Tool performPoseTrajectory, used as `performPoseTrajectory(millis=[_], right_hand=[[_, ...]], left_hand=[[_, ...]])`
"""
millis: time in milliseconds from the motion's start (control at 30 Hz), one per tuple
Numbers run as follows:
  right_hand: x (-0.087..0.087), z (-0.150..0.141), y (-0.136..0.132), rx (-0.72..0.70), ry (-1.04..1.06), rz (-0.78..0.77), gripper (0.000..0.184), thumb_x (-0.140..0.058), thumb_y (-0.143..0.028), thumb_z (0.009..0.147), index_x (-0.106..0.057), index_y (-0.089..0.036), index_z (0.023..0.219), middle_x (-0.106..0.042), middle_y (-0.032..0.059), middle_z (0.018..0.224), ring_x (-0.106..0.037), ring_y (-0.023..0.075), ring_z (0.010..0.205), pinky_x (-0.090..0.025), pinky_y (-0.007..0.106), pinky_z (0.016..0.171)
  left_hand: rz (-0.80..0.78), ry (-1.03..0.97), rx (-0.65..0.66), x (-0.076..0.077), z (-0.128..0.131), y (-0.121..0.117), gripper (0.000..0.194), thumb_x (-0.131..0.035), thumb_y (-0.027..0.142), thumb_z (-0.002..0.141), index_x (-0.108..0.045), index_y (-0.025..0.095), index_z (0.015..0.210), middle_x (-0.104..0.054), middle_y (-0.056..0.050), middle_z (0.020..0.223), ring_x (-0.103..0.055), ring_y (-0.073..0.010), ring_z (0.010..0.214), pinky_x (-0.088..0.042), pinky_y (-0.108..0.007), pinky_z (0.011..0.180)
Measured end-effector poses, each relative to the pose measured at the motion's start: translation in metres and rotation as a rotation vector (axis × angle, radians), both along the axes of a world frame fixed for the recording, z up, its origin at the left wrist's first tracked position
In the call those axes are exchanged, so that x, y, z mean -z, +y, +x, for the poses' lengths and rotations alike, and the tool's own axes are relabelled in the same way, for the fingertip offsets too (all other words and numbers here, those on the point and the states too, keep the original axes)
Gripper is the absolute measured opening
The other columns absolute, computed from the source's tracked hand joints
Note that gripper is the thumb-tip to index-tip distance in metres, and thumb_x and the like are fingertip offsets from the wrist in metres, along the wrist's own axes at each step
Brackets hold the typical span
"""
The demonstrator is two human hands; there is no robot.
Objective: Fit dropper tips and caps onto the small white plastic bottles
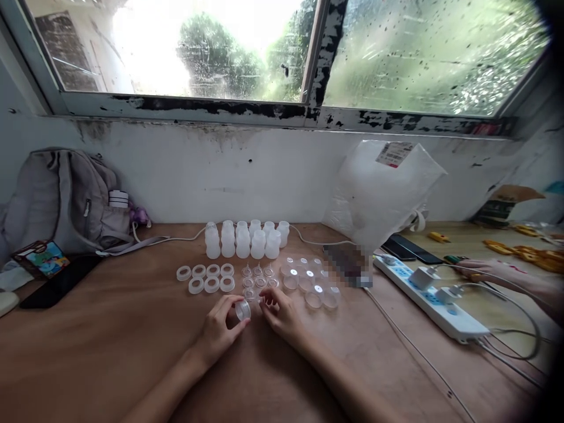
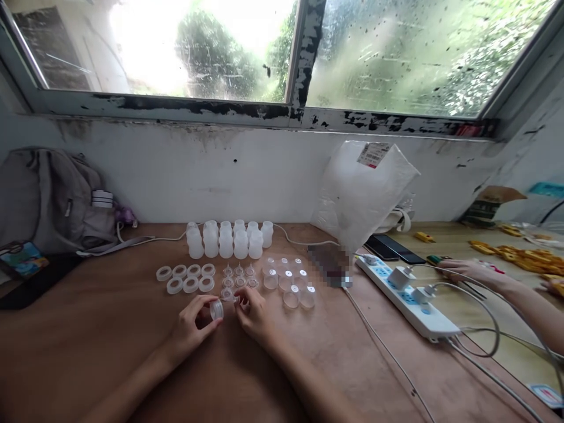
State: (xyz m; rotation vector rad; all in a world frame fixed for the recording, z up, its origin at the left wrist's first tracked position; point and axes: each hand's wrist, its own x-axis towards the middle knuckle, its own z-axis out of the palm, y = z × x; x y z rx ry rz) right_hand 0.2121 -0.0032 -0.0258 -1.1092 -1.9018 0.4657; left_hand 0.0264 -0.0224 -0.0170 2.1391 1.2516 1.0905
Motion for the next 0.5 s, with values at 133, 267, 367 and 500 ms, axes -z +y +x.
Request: performPoseTrajectory(millis=[133,267,367,500], right_hand=[[-0.004,-0.004,-0.007,-0.079,-0.009,-0.016,0.017,-0.048,-0.012,0.072,-0.05,-0.019,0.087,-0.052,0.001,0.072,-0.049,0.0121,0.066,-0.041,0.023,0.06],[-0.005,-0.011,-0.013,-0.135,0.047,-0.103,0.016,-0.048,-0.014,0.073,-0.05,-0.019,0.088,-0.053,0.0003,0.072,-0.049,0.0107,0.063,-0.041,0.022,0.058],[-0.006,-0.014,-0.015,-0.183,0.16,-0.219,0.015,-0.048,-0.017,0.075,-0.048,-0.019,0.09,-0.055,0.0003,0.074,-0.051,0.0102,0.063,-0.042,0.021,0.057],[-0.008,-0.015,-0.015,-0.242,0.322,-0.379,0.014,-0.051,-0.02,0.075,-0.049,-0.018,0.089,-0.056,0.0012,0.078,-0.054,0.0116,0.069,-0.044,0.022,0.061]], left_hand=[[-0.017,-0.037,0.018,0.003,0.001,0.0,0.035,-0.057,0.024,0.071,-0.048,0.021,0.105,-0.055,-0.005,0.102,-0.056,-0.0118,0.065,-0.05,-0.028,0.066],[-0.031,-0.081,0.085,0.004,0.002,0.0,0.035,-0.055,0.022,0.073,-0.048,0.022,0.107,-0.052,-0.005,0.105,-0.056,-0.0154,0.085,-0.05,-0.027,0.071],[-0.042,-0.088,0.113,0.004,0.002,-0.001,0.035,-0.054,0.021,0.073,-0.047,0.022,0.108,-0.051,-0.005,0.106,-0.055,-0.0152,0.087,-0.05,-0.027,0.073],[-0.058,-0.071,0.129,0.003,0.001,-0.002,0.035,-0.054,0.022,0.074,-0.046,0.022,0.108,-0.051,-0.005,0.106,-0.055,-0.0124,0.075,-0.05,-0.029,0.071]])
